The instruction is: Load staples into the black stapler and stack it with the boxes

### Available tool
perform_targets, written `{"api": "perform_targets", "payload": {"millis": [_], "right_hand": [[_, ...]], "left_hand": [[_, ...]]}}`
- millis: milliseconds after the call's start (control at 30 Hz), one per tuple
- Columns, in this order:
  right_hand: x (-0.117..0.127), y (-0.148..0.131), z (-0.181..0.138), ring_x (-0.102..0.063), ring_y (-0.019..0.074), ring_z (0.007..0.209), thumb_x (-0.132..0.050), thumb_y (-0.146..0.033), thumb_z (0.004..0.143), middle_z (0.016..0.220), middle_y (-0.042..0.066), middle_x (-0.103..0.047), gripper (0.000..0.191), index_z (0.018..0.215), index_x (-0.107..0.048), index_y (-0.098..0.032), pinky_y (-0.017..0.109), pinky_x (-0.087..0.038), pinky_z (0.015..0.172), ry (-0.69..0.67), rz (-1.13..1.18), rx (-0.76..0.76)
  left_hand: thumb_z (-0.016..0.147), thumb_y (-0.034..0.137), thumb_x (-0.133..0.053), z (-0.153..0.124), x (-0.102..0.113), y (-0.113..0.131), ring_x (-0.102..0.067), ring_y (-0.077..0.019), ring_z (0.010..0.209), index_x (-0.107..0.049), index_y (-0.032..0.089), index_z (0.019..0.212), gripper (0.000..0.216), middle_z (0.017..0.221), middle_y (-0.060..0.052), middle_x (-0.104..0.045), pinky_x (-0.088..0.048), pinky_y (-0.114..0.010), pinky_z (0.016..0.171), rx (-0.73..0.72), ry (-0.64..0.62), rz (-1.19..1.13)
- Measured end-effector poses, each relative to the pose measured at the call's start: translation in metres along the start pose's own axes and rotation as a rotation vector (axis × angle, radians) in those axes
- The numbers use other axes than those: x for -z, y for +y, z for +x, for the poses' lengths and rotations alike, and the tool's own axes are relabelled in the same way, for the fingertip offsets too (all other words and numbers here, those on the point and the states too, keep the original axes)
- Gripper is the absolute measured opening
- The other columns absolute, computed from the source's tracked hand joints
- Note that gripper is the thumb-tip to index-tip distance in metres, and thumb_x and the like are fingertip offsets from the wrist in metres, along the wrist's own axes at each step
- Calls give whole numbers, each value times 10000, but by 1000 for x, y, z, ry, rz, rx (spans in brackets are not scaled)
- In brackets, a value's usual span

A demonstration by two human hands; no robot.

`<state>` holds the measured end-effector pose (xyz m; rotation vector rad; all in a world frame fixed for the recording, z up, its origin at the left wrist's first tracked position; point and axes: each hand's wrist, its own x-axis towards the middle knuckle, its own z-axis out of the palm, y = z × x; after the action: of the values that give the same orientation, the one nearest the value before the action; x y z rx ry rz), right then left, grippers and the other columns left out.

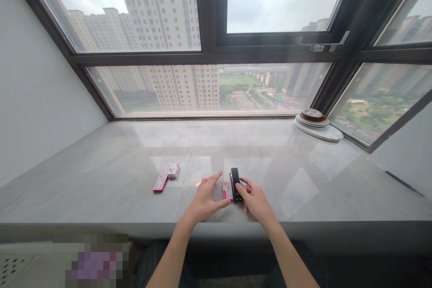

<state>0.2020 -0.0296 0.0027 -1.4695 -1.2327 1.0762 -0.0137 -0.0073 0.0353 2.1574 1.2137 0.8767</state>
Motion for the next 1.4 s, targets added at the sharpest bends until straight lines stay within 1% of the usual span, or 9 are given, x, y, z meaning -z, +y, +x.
{"api": "perform_targets", "payload": {"millis": [100,200,267,367,567,867,1100,1233,1400], "right_hand": [[1,-1,-5,-488,123,374,-530,-666,909,583,-63,-503,720,1427,-521,-165,251,-425,414,71,-7,-10],[1,-1,-6,-471,117,357,-529,-669,913,584,-81,-474,705,1432,-500,-192,247,-415,392,64,-8,-3],[1,0,-5,-466,113,351,-548,-667,904,592,-91,-461,692,1419,-502,-206,245,-412,380,48,-12,2],[1,2,-3,-474,112,352,-550,-651,908,604,-93,-460,646,1386,-526,-217,246,-412,378,27,-28,15],[2,3,-2,-470,102,349,-530,-625,926,610,-92,-445,563,1310,-579,-217,236,-409,374,-1,-57,21],[2,2,-2,-485,112,365,-515,-653,918,628,-65,-503,577,1251,-613,-191,239,-380,376,-30,-82,22],[2,0,-5,-521,149,544,-508,-644,929,642,-35,-523,561,1197,-648,-172,259,-420,539,30,-130,111],[1,3,-5,-519,168,638,-519,-627,935,670,-25,-524,545,1202,-651,-170,273,-416,617,52,-157,144],[0,5,-5,-484,162,616,-519,-638,930,655,-34,-488,562,1208,-649,-167,268,-391,591,51,-141,124]], "left_hand": [[938,461,-571,-14,32,-21,-469,-298,1281,-579,317,1353,439,1355,-73,-559,-363,-463,1095,228,389,226],[916,509,-549,-33,72,-59,-417,-397,1279,-558,247,1353,510,1362,-147,-513,-362,-556,1038,626,710,532],[894,524,-554,-47,91,-82,-447,-409,1229,-507,262,1418,588,1340,-149,-531,-386,-552,994,731,619,594],[886,531,-549,-62,104,-99,-526,-369,1132,-505,302,1441,602,1203,-116,-599,-421,-491,949,661,356,612],[794,522,-697,-64,99,-74,-602,-266,1047,-540,282,1405,674,1143,-56,-640,-468,-383,946,314,-40,276],[737,345,-788,2,26,-1,-578,-267,1165,-626,306,1287,575,1235,-50,-650,-464,-390,1021,3,-40,3],[703,397,-846,19,-3,11,-557,-295,1189,-592,304,1373,722,1270,-73,-648,-463,-437,1036,-74,-179,-57],[881,450,-685,13,31,-2,-452,-262,1356,-497,351,1459,616,1462,-39,-535,-409,-414,1119,-84,-57,-40],[912,284,-472,17,117,-72,-419,-242,1367,-534,300,1425,517,1448,-14,-548,-404,-395,1109,193,289,209]]}}
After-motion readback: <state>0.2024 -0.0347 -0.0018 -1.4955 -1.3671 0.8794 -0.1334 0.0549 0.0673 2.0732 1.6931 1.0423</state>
